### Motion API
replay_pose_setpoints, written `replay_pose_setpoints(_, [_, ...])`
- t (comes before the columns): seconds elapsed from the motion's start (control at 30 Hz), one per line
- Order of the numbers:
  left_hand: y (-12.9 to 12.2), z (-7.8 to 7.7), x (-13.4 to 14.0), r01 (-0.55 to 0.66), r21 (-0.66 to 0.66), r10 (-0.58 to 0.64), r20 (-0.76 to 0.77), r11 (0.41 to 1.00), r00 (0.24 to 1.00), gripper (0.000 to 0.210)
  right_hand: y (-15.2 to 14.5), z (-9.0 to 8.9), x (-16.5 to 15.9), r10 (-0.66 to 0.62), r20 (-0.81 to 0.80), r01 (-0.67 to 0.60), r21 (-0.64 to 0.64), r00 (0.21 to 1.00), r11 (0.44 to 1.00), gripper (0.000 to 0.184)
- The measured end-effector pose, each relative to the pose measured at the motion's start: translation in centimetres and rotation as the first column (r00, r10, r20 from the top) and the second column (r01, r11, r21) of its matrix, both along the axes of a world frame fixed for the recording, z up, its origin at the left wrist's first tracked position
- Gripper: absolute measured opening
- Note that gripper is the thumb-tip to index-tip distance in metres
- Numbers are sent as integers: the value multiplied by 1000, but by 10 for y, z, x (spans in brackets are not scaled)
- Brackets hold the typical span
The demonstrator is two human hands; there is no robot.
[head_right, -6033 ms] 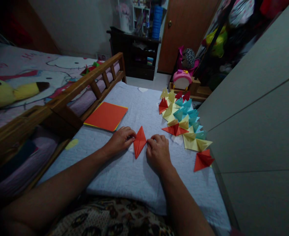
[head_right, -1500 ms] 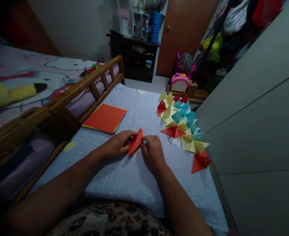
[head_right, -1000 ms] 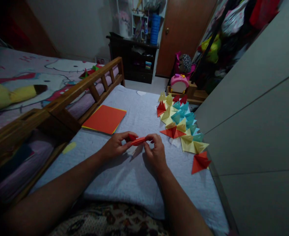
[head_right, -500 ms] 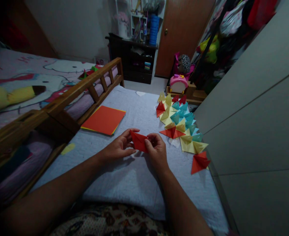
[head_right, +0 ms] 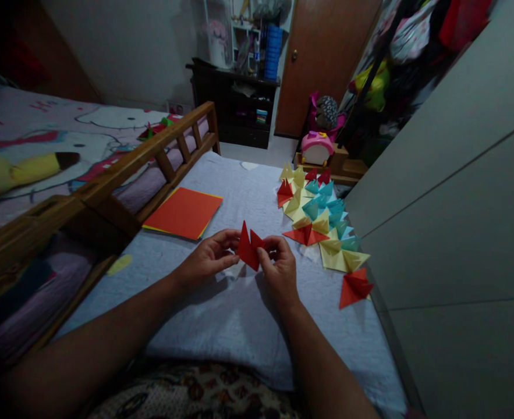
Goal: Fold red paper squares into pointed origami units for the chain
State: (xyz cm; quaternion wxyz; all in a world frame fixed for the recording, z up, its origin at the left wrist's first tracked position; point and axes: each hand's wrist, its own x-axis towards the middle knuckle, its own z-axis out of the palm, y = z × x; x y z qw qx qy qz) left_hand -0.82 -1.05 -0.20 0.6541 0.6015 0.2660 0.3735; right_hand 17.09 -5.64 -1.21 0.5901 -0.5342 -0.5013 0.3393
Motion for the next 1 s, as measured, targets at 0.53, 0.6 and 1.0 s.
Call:
replay_pose_setpoints(0.53, [-2, 0, 1, -42, 291, 100, -187, 956, 977, 25, -2, 1, -2, -120, 212, 98, 113, 970, 989, 11])
replay_pose_setpoints(0.6, [-1, -2, 1, -45, 336, 122, -212, 941, 970, 25, -2, 2, -2, -158, 252, 126, 139, 955, 982, 11])
replay_pose_setpoints(1.0, [-1, -3, 2, -37, 380, 134, -233, 924, 963, 25, -2, 2, -1, -176, 345, 112, 198, 922, 974, 9])
